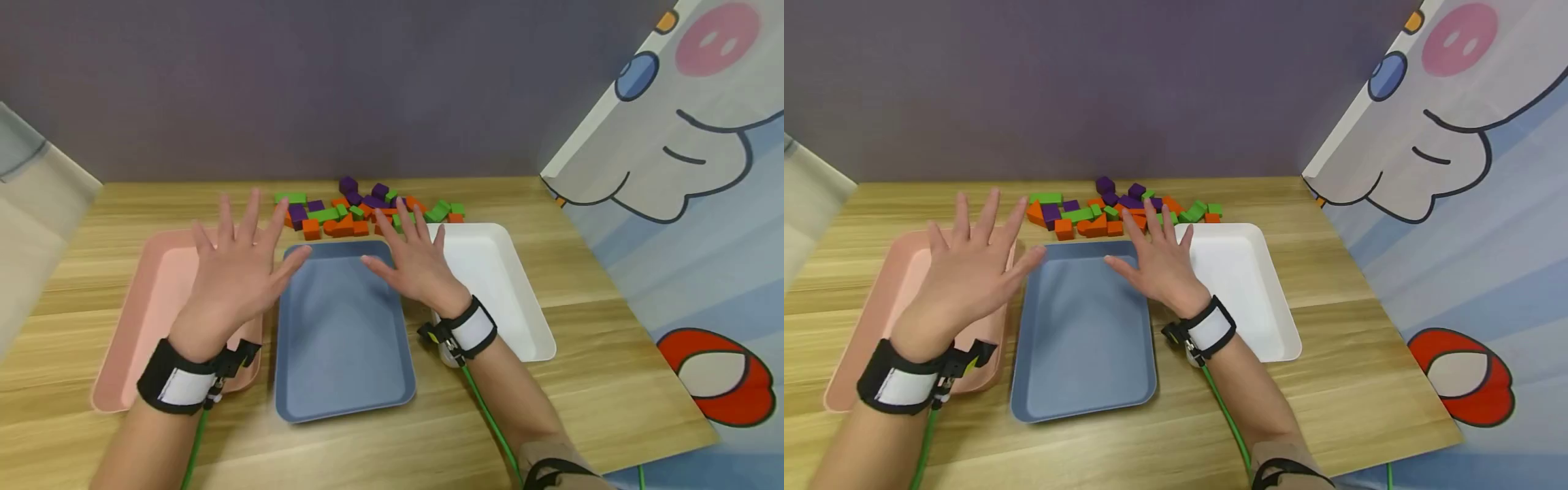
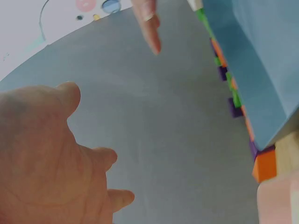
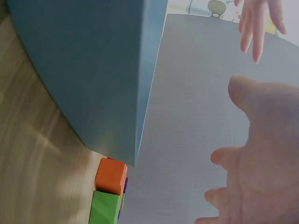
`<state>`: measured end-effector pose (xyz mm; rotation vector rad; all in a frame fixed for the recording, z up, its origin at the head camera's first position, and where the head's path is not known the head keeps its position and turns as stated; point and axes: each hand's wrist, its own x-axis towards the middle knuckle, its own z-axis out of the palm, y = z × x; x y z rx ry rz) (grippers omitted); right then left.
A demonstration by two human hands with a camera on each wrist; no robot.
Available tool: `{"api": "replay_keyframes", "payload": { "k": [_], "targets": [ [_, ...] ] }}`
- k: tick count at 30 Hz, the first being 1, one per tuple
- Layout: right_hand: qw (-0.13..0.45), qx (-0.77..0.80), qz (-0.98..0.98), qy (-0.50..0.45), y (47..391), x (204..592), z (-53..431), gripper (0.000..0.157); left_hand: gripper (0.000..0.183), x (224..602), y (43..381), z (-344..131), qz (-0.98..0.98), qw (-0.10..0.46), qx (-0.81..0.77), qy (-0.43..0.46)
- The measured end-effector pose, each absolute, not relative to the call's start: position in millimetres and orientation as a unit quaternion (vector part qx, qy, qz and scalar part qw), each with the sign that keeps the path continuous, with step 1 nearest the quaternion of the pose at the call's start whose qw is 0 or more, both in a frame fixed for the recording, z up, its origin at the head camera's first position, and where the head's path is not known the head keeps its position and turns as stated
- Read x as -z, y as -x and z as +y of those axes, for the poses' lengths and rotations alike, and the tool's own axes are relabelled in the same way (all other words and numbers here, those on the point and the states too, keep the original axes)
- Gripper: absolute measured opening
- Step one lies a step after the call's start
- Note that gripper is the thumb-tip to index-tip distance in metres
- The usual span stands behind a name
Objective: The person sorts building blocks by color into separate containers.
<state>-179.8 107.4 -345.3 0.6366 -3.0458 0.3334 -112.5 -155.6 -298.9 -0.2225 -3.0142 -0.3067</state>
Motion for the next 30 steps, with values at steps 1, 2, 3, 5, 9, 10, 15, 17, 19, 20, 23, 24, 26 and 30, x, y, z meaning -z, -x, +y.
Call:
{"api": "replay_keyframes", "payload": {
  "k": [1, 2, 3, 5, 9, 10, 15, 17, 19, 20, 23, 24, 26, 30],
  "targets": [
    [0.006, -0.107, -0.973, -0.203, 179, 346, 108, 0.078, 0.076, 296, 110, -161, -0.99, 0.049, 0.108, 0.073],
    [0.005, -0.107, -0.973, -0.204, 179, 346, 108, 0.078, 0.075, 293, 107, -168, -0.99, 0.047, 0.109, 0.073],
    [0.005, -0.107, -0.973, -0.205, 178, 346, 109, 0.078, 0.075, 290, 104, -175, -0.99, 0.048, 0.113, 0.072],
    [0.004, -0.107, -0.972, -0.208, 176, 345, 110, 0.078, 0.075, 284, 99, -192, -0.99, 0.047, 0.113, 0.067],
    [0.005, -0.107, -0.969, -0.222, 168, 334, 114, 0.076, 0.079, 280, 88, -237, -0.994, 0.038, 0.087, 0.046],
    [0.006, -0.104, -0.968, -0.227, 166, 330, 116, 0.075, 0.08, 280, 85, -250, -0.996, 0.026, 0.08, 0.037],
    [0.009, -0.07, -0.964, -0.256, 158, 309, 122, 0.072, 0.081, 294, 75, -316, -0.998, -0.014, 0.055, -0.003],
    [0.005, -0.059, -0.962, -0.267, 157, 305, 125, 0.072, 0.079, 306, 75, -336, -0.998, -0.029, 0.053, -0.005],
    [0.007, -0.059, -0.958, -0.282, 158, 301, 129, 0.071, 0.077, 318, 76, -351, -0.997, -0.052, 0.058, 0.005],
    [0.009, -0.06, -0.955, -0.289, 160, 300, 132, 0.071, 0.078, 323, 77, -356, -0.995, -0.073, 0.066, 0.01],
    [0.004, -0.073, -0.951, -0.301, 168, 296, 141, 0.066, 0.073, 340, 81, -364, -0.984, -0.124, 0.125, 0.038],
    [-0.002, -0.078, -0.95, -0.303, 172, 294, 144, 0.064, 0.071, 345, 82, -366, -0.978, -0.139, 0.146, 0.046],
    [-0.021, -0.085, -0.951, -0.295, 182, 291, 152, 0.059, 0.065, 353, 84, -367, -0.969, -0.158, 0.183, 0.055],
    [-0.043, -0.086, -0.957, -0.275, 209, 287, 170, 0.046, 0.058, 361, 87, -368, -0.962, -0.164, 0.209, 0.068]
  ]
}}
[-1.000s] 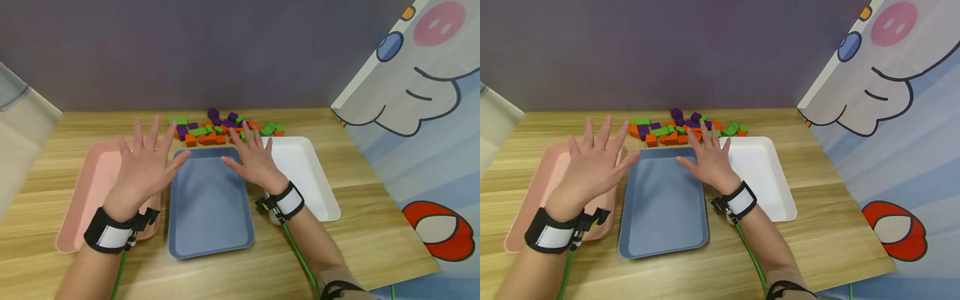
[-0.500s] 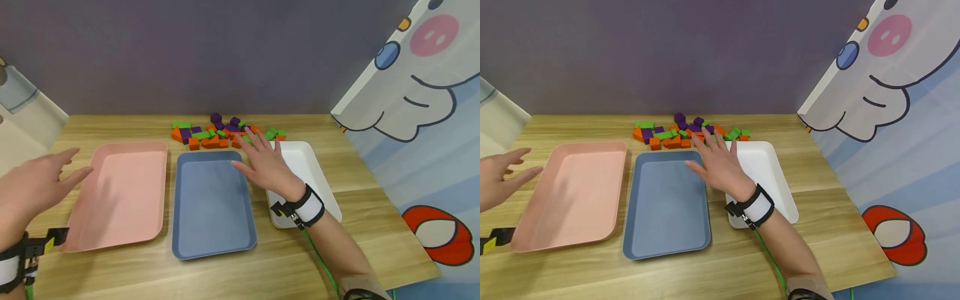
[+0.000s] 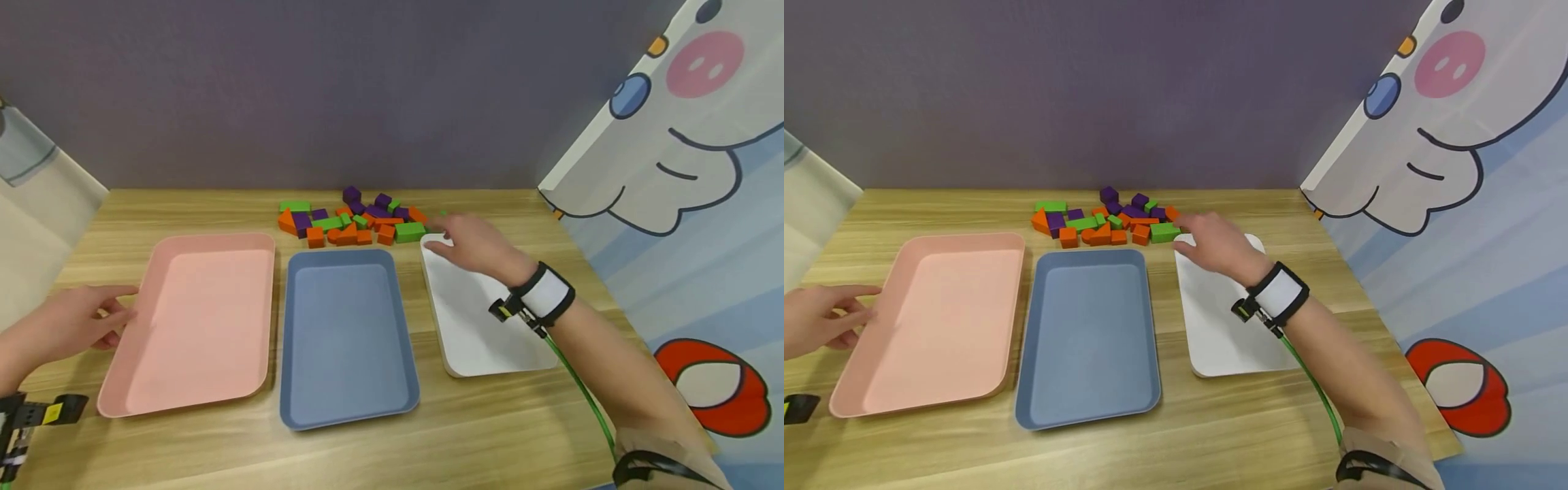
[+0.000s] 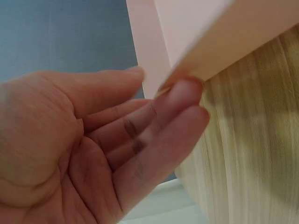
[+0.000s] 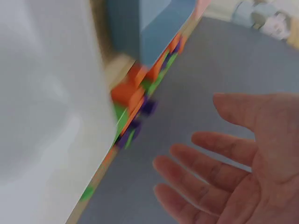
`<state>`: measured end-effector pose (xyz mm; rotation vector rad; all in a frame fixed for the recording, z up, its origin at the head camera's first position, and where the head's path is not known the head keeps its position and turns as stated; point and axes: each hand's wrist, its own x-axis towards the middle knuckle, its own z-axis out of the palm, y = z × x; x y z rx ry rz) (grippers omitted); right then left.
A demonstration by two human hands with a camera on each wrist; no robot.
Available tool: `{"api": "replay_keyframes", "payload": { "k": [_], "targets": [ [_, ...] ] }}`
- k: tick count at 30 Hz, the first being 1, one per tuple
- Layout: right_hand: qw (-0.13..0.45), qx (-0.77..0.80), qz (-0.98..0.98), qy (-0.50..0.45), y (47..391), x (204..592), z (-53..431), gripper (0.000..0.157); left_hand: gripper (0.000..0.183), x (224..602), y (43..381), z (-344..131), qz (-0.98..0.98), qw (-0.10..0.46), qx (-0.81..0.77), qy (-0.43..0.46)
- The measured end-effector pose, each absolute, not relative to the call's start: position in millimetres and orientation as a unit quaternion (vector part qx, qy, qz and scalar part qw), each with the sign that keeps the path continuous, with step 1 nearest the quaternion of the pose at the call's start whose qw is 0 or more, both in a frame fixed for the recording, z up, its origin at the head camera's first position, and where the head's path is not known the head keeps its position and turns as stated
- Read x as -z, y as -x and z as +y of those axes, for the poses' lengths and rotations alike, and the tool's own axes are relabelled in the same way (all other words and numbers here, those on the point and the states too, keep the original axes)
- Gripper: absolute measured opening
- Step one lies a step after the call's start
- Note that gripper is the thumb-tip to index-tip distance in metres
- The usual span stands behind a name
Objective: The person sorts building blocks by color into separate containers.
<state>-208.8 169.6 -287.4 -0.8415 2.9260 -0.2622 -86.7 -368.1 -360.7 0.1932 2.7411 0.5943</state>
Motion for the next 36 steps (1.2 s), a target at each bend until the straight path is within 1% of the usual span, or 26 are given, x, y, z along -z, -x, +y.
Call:
{"api": "replay_keyframes", "payload": {
  "k": [4, 6, 10, 15, 20, 24, 26, 28, 32, 36],
  "targets": [
    [0.045, 0.102, 0.955, 0.275, 238, 291, 191, 0.03, 0.059, 360, 89, -365, 0.959, 0.163, -0.218, -0.078],
    [0.048, 0.106, 0.953, 0.279, 251, 295, 201, 0.025, 0.059, 360, 89, -362, 0.956, 0.164, -0.228, -0.083],
    [0.059, 0.086, 0.957, 0.272, 274, 299, 217, 0.02, 0.062, 361, 91, -355, 0.952, 0.17, -0.24, -0.091],
    [0.077, 0.042, 0.967, 0.239, 294, 310, 230, 0.013, 0.064, 361, 93, -344, 0.948, 0.175, -0.246, -0.1],
    [0.09, -0.008, 0.973, 0.213, 305, 324, 233, 0.02, 0.07, 361, 93, -327, 0.932, 0.185, -0.285, -0.129],
    [0.095, -0.009, 0.977, 0.189, 311, 330, 227, 0.03, 0.075, 359, 91, -311, 0.928, 0.171, -0.286, -0.164],
    [0.097, -0.009, 0.98, 0.171, 313, 333, 223, 0.028, 0.078, 358, 90, -302, 0.928, 0.163, -0.283, -0.179],
    [0.098, -0.008, 0.983, 0.154, 315, 335, 220, 0.027, 0.08, 356, 89, -292, 0.93, 0.16, -0.276, -0.183],
    [0.103, 0.004, 0.988, 0.115, 316, 338, 215, 0.039, 0.083, 353, 89, -274, 0.936, 0.16, -0.26, -0.178],
    [0.09, -0.006, 0.992, 0.087, 317, 343, 211, 0.044, 0.084, 352, 93, -266, 0.933, 0.168, -0.27, -0.17]
  ]
}}
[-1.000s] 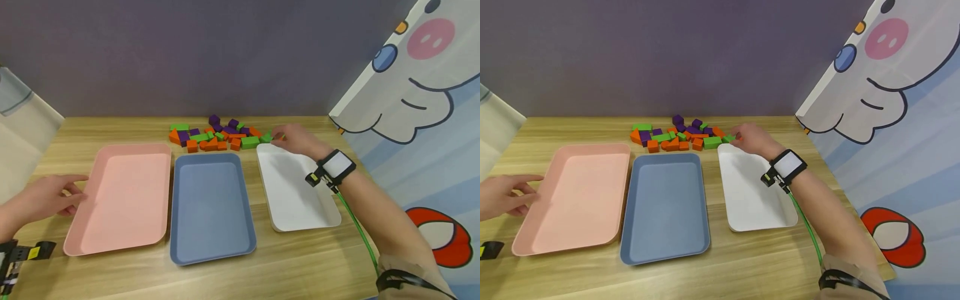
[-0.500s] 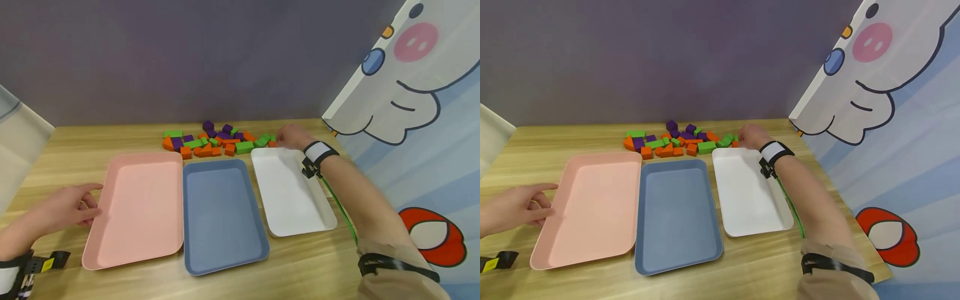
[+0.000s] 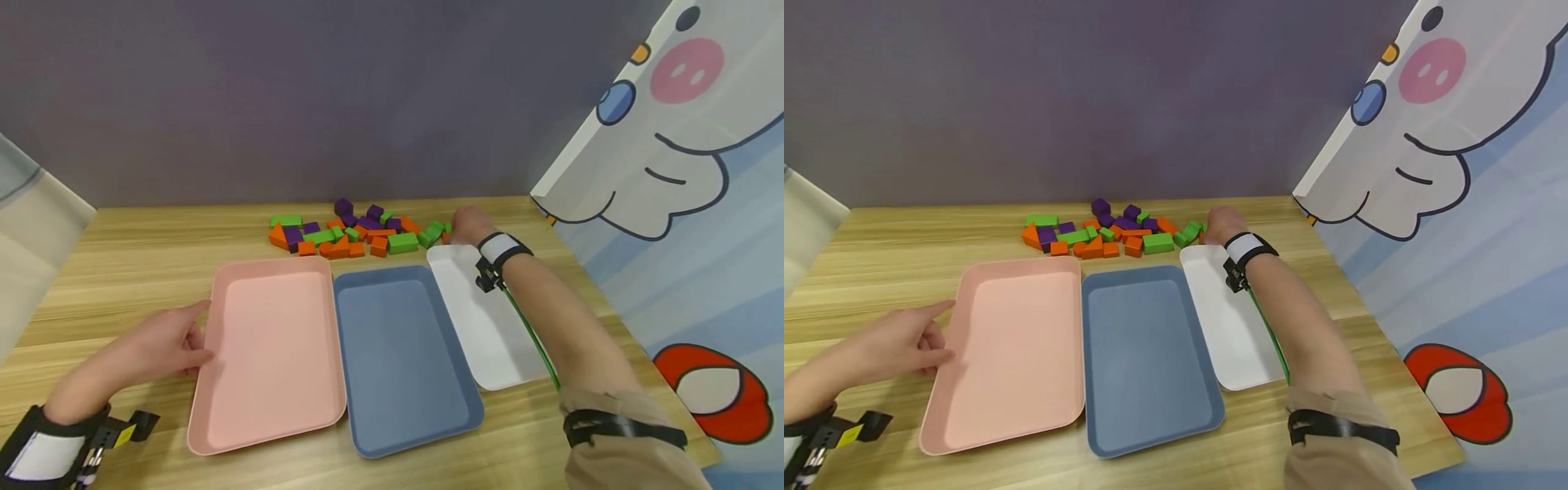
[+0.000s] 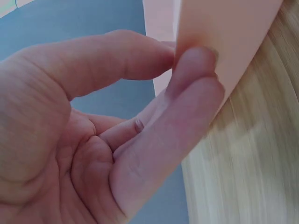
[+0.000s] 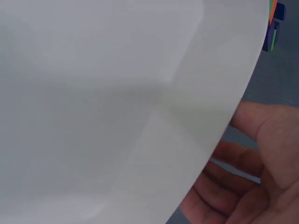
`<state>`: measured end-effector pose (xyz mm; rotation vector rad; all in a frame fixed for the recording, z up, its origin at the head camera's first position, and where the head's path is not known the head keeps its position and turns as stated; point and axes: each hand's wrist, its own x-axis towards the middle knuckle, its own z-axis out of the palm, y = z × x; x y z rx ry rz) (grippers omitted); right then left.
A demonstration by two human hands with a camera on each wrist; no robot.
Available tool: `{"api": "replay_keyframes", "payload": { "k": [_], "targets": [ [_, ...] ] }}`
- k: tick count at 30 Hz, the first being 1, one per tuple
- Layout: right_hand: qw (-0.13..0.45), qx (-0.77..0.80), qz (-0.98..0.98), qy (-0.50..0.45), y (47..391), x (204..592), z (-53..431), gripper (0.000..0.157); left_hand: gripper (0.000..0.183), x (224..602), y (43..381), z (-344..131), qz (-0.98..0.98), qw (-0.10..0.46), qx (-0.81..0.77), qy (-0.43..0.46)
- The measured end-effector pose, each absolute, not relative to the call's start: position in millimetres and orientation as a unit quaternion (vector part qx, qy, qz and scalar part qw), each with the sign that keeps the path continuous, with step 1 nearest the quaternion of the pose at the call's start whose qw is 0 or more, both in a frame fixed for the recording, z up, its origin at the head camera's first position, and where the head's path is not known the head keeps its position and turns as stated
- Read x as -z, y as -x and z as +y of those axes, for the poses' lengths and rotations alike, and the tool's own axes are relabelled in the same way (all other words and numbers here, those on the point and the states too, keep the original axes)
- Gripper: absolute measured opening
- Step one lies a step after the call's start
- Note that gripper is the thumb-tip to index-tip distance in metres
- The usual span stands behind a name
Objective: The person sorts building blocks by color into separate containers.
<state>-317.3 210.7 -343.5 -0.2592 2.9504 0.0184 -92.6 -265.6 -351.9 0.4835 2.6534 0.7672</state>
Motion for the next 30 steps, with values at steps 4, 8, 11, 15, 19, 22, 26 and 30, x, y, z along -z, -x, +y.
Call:
{"api": "replay_keyframes", "payload": {
  "k": [4, 8, 11, 15, 19, 22, 26, 30],
  "targets": [
    [0.071, -0.021, 0.995, 0.073, 319, 351, 207, 0.045, 0.07, 351, 105, -267, 0.935, 0.161, -0.272, -0.16],
    [0.065, -0.019, 0.995, 0.066, 320, 357, 207, 0.036, 0.061, 350, 128, -269, 0.947, 0.146, -0.25, -0.137],
    [0.058, -0.013, 0.996, 0.067, 320, 360, 208, 0.031, 0.062, 352, 141, -270, 0.951, 0.14, -0.243, -0.13],
    [0.033, 0.003, 0.997, 0.07, 319, 361, 213, 0.029, 0.064, 356, 150, -270, 0.949, 0.144, -0.241, -0.142],
    [-0.018, 0.028, 0.995, 0.097, 316, 355, 214, 0.015, 0.065, 356, 150, -270, 0.942, 0.162, -0.251, -0.15],
    [-0.063, 0.045, 0.987, 0.141, 308, 341, 204, 0.021, 0.065, 354, 149, -270, 0.939, 0.168, -0.258, -0.153],
    [-0.082, 0.064, 0.97, 0.22, 286, 322, 176, 0.028, 0.065, 352, 148, -270, 0.939, 0.168, -0.26, -0.152],
    [-0.094, 0.085, 0.933, 0.337, 249, 310, 135, 0.03, 0.064, 352, 146, -270, 0.944, 0.157, -0.246, -0.155]
  ]
}}
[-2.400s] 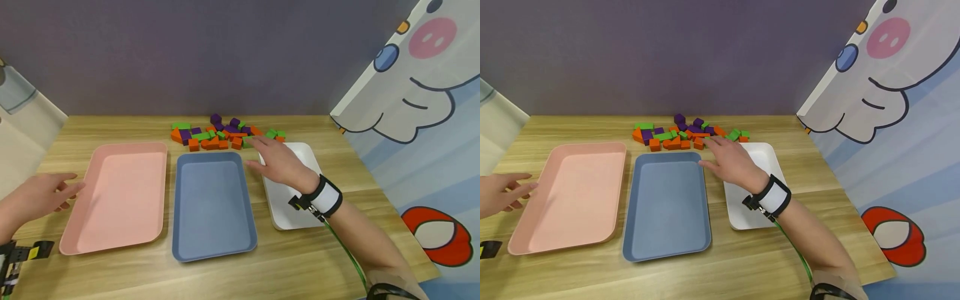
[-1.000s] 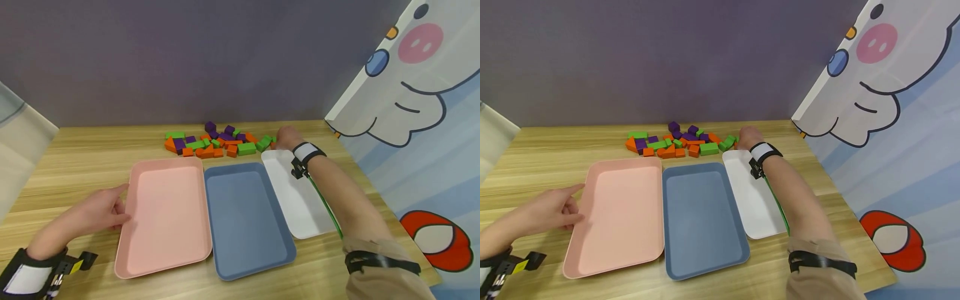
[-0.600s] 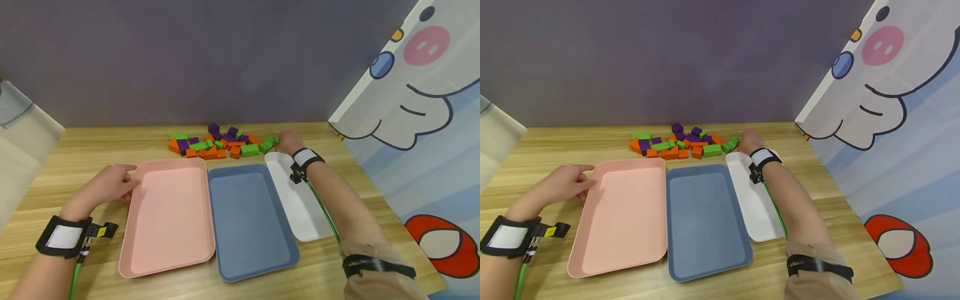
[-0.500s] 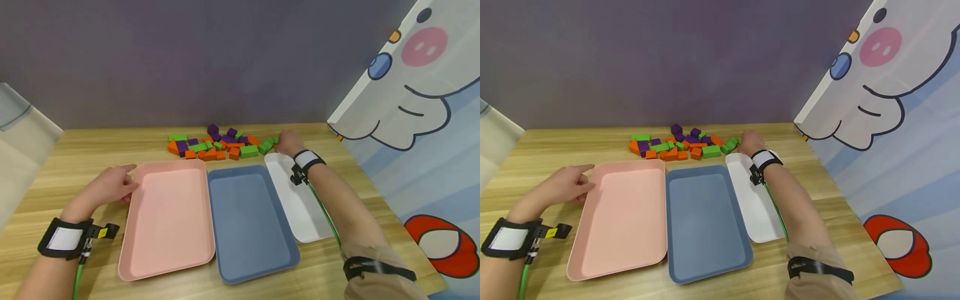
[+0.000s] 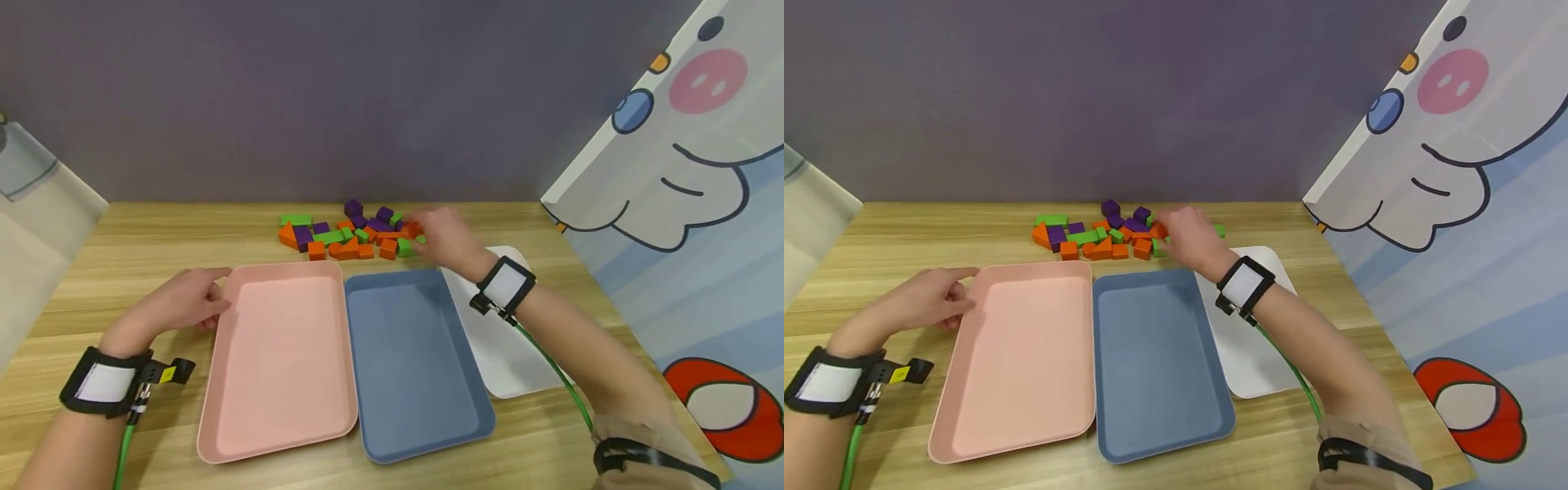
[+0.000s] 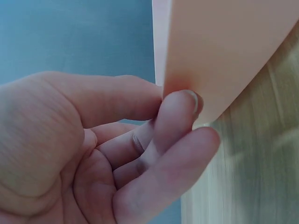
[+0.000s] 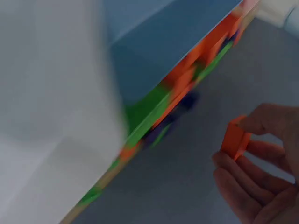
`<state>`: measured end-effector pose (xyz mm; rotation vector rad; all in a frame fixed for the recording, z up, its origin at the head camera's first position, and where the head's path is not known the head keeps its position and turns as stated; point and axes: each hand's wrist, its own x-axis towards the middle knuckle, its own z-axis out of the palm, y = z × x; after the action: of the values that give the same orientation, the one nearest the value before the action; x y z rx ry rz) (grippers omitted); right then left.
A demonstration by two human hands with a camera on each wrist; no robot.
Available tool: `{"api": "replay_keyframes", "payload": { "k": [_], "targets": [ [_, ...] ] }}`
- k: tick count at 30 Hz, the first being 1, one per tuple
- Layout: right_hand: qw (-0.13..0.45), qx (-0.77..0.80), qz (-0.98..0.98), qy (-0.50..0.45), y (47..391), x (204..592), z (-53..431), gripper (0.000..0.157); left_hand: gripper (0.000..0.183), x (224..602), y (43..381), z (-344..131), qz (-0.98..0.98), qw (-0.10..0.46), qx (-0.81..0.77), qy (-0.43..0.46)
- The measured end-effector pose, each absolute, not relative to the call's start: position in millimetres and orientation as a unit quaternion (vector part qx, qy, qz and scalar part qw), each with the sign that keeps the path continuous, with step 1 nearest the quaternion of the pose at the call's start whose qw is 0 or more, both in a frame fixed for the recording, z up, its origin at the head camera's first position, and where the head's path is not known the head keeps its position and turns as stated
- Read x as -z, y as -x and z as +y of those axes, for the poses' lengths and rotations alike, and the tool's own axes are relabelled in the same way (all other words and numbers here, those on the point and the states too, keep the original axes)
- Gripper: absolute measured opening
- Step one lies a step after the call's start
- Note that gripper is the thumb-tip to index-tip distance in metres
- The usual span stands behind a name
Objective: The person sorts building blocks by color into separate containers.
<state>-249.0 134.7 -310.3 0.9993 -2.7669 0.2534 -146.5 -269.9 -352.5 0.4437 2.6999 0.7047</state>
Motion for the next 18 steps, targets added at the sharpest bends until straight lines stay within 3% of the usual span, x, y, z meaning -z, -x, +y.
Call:
{"api": "replay_keyframes", "payload": {
  "k": [4, 9, 18],
  "targets": [
    [0.087, -0.095, -0.877, -0.462, 200, 308, 96, 0.028, 0.062, 352, 146, -271, 0.946, 0.154, -0.241, -0.151],
    [0.031, -0.091, -0.809, -0.58, 145, 315, 60, 0.027, 0.062, 351, 146, -271, 0.949, 0.152, -0.233, -0.15],
    [-0.12, -0.037, -0.742, -0.658, 90, 333, 28, 0.027, 0.067, 347, 142, -268, 0.945, 0.169, -0.24, -0.144]
  ]
}}
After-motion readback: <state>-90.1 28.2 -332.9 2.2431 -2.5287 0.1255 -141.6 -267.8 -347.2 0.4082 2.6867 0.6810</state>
